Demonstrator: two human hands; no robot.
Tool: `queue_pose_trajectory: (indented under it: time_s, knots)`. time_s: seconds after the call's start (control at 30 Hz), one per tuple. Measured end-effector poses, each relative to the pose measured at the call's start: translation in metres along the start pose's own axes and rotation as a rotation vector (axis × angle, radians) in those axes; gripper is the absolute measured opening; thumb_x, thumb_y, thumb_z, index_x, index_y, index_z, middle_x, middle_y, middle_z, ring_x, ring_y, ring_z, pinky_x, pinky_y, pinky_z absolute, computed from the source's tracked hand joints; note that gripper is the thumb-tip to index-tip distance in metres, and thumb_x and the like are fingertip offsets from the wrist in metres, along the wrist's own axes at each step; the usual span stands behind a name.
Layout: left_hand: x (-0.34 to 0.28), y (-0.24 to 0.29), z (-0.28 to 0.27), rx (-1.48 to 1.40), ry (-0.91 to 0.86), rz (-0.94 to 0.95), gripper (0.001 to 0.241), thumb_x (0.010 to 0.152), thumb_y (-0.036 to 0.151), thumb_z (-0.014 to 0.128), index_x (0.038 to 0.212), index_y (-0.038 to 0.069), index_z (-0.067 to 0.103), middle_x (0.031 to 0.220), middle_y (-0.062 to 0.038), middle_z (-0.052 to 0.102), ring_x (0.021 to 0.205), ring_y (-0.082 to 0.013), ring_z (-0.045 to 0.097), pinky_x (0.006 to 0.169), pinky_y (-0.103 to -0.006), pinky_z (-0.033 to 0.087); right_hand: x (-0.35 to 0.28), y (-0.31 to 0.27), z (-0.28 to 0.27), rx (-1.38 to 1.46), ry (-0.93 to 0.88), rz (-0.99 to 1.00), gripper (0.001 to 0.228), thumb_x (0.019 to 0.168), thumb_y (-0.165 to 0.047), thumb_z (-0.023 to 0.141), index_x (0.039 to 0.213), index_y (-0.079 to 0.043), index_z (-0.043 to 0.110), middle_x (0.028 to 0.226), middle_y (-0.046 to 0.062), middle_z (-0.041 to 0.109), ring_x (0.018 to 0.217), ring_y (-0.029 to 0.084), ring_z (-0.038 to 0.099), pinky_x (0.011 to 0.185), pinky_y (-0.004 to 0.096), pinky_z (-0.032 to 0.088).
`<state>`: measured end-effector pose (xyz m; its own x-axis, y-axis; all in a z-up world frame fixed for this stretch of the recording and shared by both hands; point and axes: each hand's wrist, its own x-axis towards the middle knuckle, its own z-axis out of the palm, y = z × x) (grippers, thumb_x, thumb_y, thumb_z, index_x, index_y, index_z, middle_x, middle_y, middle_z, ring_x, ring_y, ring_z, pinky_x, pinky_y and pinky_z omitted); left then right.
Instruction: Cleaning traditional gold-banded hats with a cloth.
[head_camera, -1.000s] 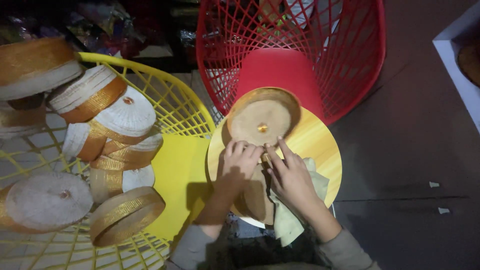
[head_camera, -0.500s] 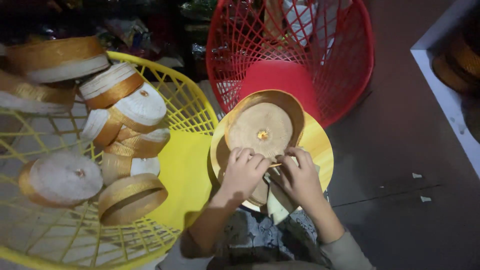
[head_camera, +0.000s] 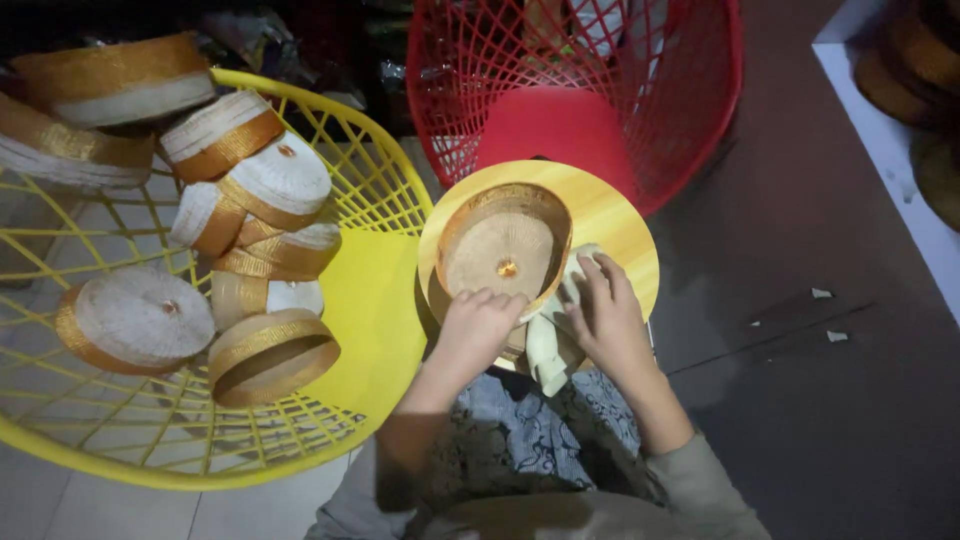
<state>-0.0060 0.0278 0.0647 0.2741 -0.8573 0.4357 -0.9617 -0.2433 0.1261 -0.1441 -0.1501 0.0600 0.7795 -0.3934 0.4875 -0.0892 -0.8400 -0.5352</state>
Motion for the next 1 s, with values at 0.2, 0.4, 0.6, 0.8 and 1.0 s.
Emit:
queue_pose_trajectory:
  time_s: [0.2, 0.4, 0.6, 0.8, 1.0]
  knots:
    - [-0.004, 0.000, -0.001, -0.043, -0.076, -0.026, 0.041, 0.078, 0.006, 0.062, 0.118, 0.012, 0.064, 0.086, -0.009, 0.074, 0.088, -0.0304, 0.071, 0.074, -0.0439, 0.052, -0.004, 0.016, 0.031, -0.323, -0.256, 0.131, 0.123, 0.065, -0.064, 0.081, 0.154, -0.002, 0.023, 0.152, 0.028, 0.035, 0.141, 0.046, 0.033, 0.107, 0.068, 0.025]
    - [-0.005, -0.003, 0.004, -0.086, -0.198, -0.093, 0.052, 0.078, 0.006, 0.062, 0.130, 0.012, 0.061, 0.079, -0.012, 0.073, 0.079, -0.0338, 0.072, 0.069, -0.0454, 0.053, -0.009, 0.015, 0.058, -0.284, -0.301, 0.215, 0.120, 0.069, -0.063, 0.079, 0.156, -0.004, 0.021, 0.155, 0.023, 0.036, 0.143, 0.040, 0.034, 0.106, 0.066, 0.030]
    - [-0.007, 0.001, 0.013, -0.109, -0.119, -0.054, 0.050, 0.082, 0.011, 0.062, 0.132, 0.013, 0.060, 0.080, -0.010, 0.073, 0.080, -0.0313, 0.072, 0.069, -0.0437, 0.053, -0.010, 0.019, 0.063, -0.284, -0.234, 0.198, 0.101, 0.074, -0.051, 0.078, 0.153, -0.006, 0.032, 0.148, 0.018, 0.046, 0.135, 0.036, 0.044, 0.100, 0.059, 0.039]
    - [-0.004, 0.007, 0.025, 0.027, -0.103, -0.058, 0.047, 0.083, 0.012, 0.062, 0.129, 0.013, 0.061, 0.080, -0.008, 0.073, 0.078, -0.0293, 0.072, 0.069, -0.0442, 0.053, -0.003, 0.033, 0.074, -0.293, -0.180, 0.186, 0.066, 0.085, -0.030, 0.072, 0.143, -0.006, 0.051, 0.121, 0.015, 0.059, 0.113, 0.036, 0.055, 0.088, 0.052, 0.044]
    - [-0.001, 0.000, 0.020, 0.034, -0.042, -0.085, 0.053, 0.080, 0.011, 0.064, 0.132, 0.011, 0.060, 0.081, -0.009, 0.073, 0.078, -0.0294, 0.072, 0.067, -0.0426, 0.054, 0.007, 0.040, 0.058, -0.216, -0.003, 0.083, 0.043, 0.083, -0.018, 0.072, 0.125, -0.009, 0.067, 0.110, 0.016, 0.062, 0.104, 0.035, 0.059, 0.090, 0.049, 0.048]
